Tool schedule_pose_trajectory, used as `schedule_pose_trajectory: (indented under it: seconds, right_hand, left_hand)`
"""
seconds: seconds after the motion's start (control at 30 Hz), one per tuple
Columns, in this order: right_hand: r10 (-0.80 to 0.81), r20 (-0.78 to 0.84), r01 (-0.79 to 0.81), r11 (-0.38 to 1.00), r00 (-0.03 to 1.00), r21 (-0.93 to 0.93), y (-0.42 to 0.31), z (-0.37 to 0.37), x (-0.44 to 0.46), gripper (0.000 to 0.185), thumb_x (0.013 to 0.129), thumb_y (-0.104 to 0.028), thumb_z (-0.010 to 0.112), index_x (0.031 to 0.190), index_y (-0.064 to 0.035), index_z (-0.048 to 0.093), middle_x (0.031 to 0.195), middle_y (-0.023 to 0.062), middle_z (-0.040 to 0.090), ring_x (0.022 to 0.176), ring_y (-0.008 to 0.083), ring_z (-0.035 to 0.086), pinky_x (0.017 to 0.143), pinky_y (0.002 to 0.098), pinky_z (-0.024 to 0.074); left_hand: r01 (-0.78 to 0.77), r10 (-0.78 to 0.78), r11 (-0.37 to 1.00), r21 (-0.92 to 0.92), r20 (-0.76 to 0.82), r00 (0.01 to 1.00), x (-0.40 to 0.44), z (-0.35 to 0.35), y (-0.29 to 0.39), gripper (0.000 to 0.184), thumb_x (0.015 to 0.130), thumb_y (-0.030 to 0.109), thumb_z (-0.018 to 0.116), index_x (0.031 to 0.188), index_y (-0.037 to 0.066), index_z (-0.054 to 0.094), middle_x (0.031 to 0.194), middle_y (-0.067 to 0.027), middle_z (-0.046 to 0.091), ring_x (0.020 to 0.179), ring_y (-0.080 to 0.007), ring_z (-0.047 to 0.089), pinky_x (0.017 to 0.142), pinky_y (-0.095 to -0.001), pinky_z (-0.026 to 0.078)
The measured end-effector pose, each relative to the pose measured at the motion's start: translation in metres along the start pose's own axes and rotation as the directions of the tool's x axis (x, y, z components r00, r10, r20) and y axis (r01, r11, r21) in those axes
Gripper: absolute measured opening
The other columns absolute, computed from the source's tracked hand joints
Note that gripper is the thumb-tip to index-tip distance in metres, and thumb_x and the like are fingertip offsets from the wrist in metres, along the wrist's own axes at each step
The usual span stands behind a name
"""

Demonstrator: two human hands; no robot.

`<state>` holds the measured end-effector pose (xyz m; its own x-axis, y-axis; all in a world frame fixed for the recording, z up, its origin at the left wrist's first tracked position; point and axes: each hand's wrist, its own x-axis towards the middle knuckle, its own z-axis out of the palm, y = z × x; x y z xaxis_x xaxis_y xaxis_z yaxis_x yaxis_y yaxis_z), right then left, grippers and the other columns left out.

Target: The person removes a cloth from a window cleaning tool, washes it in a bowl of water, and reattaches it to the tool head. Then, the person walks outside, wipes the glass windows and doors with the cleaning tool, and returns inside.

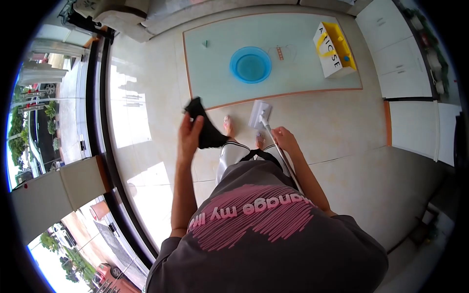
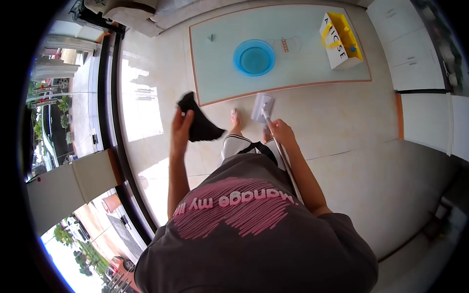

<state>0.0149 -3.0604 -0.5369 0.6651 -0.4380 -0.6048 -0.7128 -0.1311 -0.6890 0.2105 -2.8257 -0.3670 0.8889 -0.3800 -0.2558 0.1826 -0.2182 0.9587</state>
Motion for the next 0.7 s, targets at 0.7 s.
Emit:
schedule_pose_trajectory:
  seconds: [0.7]
  right_hand:
    - [0.625, 0.241, -0.666, 0.729, 0.742, 0.159, -0.063, 0.048, -0.015, 0.059, 0.078, -0.007, 0.057, 0.132, -0.0071, 0.033, 0.068, 0.0107, 0.054, 0.049, 0.0154, 0.052, 0.041, 0.0290, 0.0441]
  left_hand:
    - [0.177, -0.168, 0.940, 0.292, -0.055, 0.984, 0.290, -0.040, -0.255, 0.048, 0.091, 0.019, 0.047, 0.134, 0.002, 0.034, 0.115, -0.0193, 0.056, 0.106, -0.0305, 0.053, 0.088, -0.0321, 0.041]
